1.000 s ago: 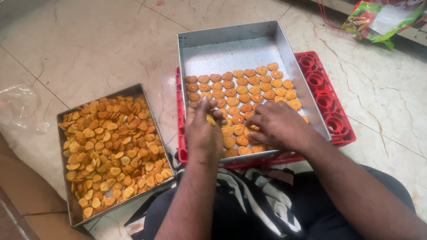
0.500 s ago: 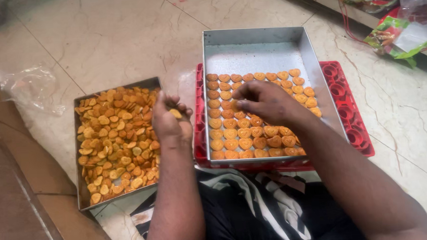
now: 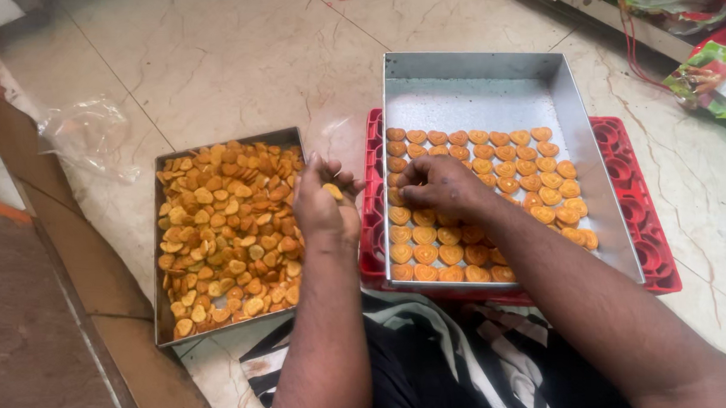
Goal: The person picks up heart-shaped snacks from one tray and arranges them in neat rows on a rectangular baking sheet while sitting on the floor.
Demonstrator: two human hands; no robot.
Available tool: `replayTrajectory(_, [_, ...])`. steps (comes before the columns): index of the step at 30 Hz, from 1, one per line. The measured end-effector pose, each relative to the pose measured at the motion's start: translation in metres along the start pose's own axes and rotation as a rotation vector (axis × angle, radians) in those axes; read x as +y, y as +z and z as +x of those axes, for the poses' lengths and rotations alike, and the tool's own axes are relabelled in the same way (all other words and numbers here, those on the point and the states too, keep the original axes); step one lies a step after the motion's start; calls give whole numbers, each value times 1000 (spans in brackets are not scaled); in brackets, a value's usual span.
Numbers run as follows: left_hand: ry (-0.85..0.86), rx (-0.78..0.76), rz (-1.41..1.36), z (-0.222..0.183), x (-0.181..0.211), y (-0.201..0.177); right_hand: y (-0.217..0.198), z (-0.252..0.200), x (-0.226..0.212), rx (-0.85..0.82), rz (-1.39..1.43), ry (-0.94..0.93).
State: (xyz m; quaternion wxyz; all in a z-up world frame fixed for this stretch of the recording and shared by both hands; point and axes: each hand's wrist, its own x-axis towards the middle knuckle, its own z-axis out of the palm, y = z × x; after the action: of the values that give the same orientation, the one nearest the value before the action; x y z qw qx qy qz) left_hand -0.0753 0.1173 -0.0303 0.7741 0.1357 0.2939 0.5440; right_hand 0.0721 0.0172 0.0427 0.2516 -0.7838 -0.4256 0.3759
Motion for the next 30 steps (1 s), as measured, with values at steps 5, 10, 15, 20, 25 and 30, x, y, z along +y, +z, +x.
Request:
replayTrajectory(5, [-24, 3, 12, -7, 2, 5, 3, -1, 1, 5, -132, -26])
replayTrajectory(10, [-18, -9, 6, -2, -6, 3, 6, 0, 2, 27, -304, -51])
replayTrajectory(15, [-59, -157, -135, 1, -6, 0, 6, 7, 11, 28, -365, -122])
replayTrajectory(20, [-74, -261, -200, -11, 2, 7, 4, 6, 17, 186, -474, -271])
replayTrajectory(25, [-39, -440, -205, -26, -5, 16, 13, -8, 11, 240, -300, -671])
replayTrajectory(30, [-65, -572, 38, -42, -4, 21, 18, -13, 3, 242, -476, -806])
